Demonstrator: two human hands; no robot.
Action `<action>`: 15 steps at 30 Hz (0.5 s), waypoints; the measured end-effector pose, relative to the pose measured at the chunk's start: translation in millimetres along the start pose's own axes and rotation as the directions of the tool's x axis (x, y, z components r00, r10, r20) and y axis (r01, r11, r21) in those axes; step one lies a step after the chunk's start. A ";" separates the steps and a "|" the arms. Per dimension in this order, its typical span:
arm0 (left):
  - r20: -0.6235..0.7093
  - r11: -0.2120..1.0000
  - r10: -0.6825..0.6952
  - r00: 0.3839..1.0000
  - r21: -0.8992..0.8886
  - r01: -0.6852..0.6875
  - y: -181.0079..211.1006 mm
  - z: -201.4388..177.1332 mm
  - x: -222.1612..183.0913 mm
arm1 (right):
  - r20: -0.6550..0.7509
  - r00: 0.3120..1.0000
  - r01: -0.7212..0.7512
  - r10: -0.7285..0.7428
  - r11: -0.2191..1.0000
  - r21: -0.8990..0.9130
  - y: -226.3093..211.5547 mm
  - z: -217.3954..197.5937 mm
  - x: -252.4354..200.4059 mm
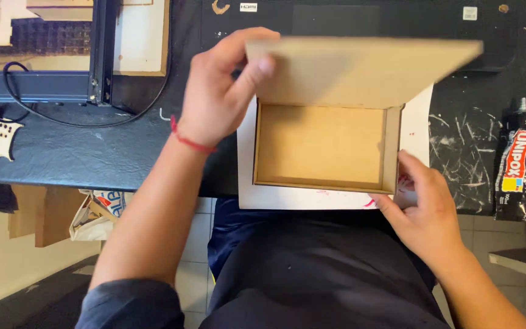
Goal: Assembling a laser-cut wooden box by applying glue to the joints and fitting the panels together.
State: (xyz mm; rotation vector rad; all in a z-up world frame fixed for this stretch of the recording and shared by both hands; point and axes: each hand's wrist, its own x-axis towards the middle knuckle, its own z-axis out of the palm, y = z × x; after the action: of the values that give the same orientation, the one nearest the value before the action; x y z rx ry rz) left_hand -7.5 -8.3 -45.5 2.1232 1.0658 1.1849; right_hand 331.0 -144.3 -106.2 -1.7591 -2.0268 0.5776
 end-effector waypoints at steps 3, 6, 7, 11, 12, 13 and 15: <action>-0.005 0.943 -0.178 0.984 -0.286 0.169 -21.8 20.9 2.5 | 0.002 0.998 -0.057 0.057 0.998 0.018 -6.6 -2.0 0.5; 0.073 0.869 -0.295 0.953 -0.393 0.299 -32.7 29.2 -3.4 | -0.050 0.997 0.059 -0.057 0.997 0.040 -10.1 -5.8 5.9; 0.125 0.828 -0.359 0.925 -0.414 0.378 -34.8 29.9 -6.5 | -0.090 0.981 0.177 -0.172 0.983 0.048 -11.8 -7.5 8.5; 0.231 0.789 -0.325 0.917 -0.468 0.398 -36.3 22.4 -9.4 | -0.081 0.948 0.301 -0.309 0.949 -0.094 -27.8 -19.5 14.9; 0.312 0.767 -0.356 0.881 -0.441 0.466 -36.9 21.3 -9.9 | -0.021 0.917 0.387 -0.398 0.902 -0.192 -41.6 -21.7 18.9; 0.389 0.742 -0.385 0.837 -0.408 0.531 -37.8 20.2 -10.7 | 0.046 0.877 0.470 -0.477 0.837 -0.282 -55.4 -23.5 22.6; 0.424 0.779 -0.374 0.825 -0.339 0.527 -36.7 16.8 -7.3 | 0.137 0.842 0.539 -0.522 0.797 -0.273 -84.9 -18.5 30.1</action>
State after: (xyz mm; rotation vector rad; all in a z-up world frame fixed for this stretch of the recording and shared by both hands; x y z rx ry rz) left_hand -10.0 6.5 -83.8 1.5111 0.9640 0.7057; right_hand 266.8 -124.2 -43.6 -1.2120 -2.6127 0.1376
